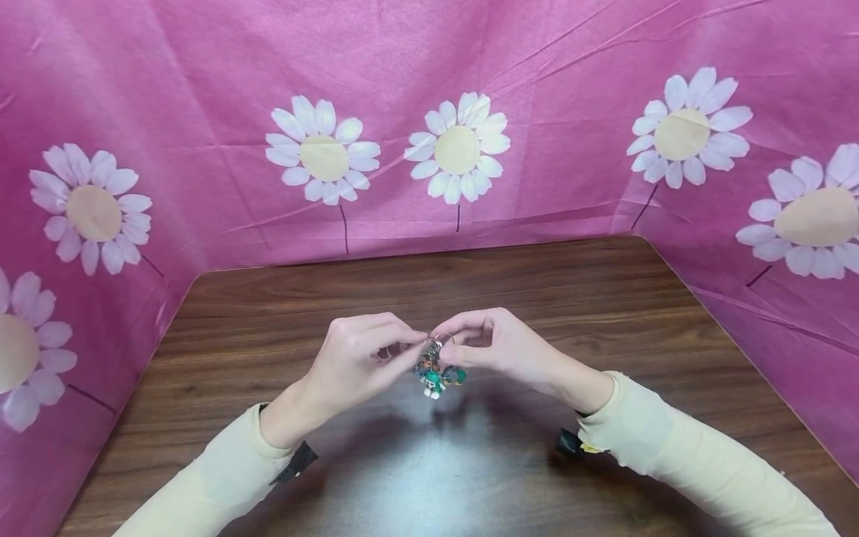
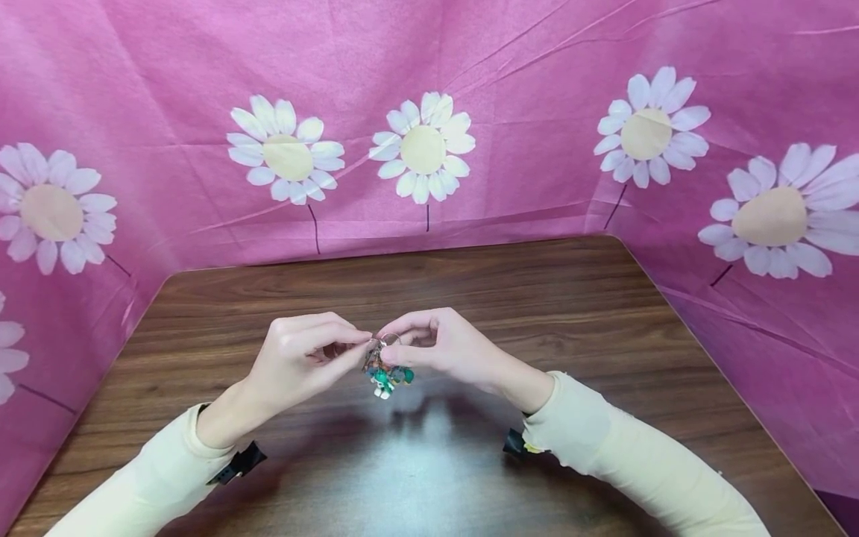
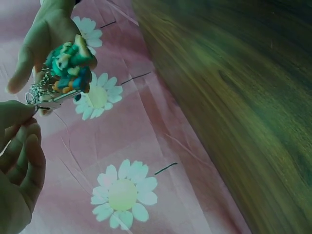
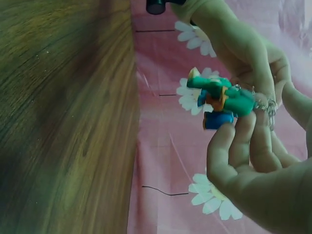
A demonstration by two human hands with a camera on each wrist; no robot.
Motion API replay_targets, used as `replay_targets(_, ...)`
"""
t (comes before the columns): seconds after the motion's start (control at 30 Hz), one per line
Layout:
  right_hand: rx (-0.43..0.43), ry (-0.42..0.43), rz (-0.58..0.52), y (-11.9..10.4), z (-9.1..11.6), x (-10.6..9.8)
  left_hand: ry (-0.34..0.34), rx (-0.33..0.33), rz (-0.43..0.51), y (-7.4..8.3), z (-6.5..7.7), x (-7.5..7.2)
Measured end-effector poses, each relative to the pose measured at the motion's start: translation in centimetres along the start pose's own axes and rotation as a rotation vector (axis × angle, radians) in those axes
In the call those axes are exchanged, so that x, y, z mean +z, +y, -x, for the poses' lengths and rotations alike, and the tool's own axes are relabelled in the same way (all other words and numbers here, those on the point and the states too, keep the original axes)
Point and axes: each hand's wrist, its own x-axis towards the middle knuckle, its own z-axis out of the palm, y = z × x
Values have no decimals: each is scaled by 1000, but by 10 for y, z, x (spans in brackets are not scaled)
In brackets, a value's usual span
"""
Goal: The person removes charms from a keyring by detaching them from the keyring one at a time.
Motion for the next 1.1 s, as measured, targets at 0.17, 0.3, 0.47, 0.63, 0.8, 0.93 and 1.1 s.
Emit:
replay_targets(0.17, -68, -3, 36, 1, -1, 6, 5, -29, -9, 2, 0, 2)
replay_targets(0.3, -123, 19, 124, 3, -1, 8, -10, -59, -10, 3, 0, 2)
replay_targets(0.47, -155, 52, 187, 4, -2, 6, -56, -109, 4, 4, 1, 0)
replay_targets(0.63, -145, 18, 140, 4, -2, 6, -80, -139, 12, 5, 1, 0)
replay_targets(0.8, -150, -20, 100, 6, -3, 6, -70, -161, 28, 5, 2, 2)
replay_targets(0.93, -141, -20, 70, 7, -2, 6, -69, -193, 27, 6, 3, 3)
replay_targets(1.1, -142, -17, 34, 9, -4, 8, -70, -253, 21, 8, 5, 4)
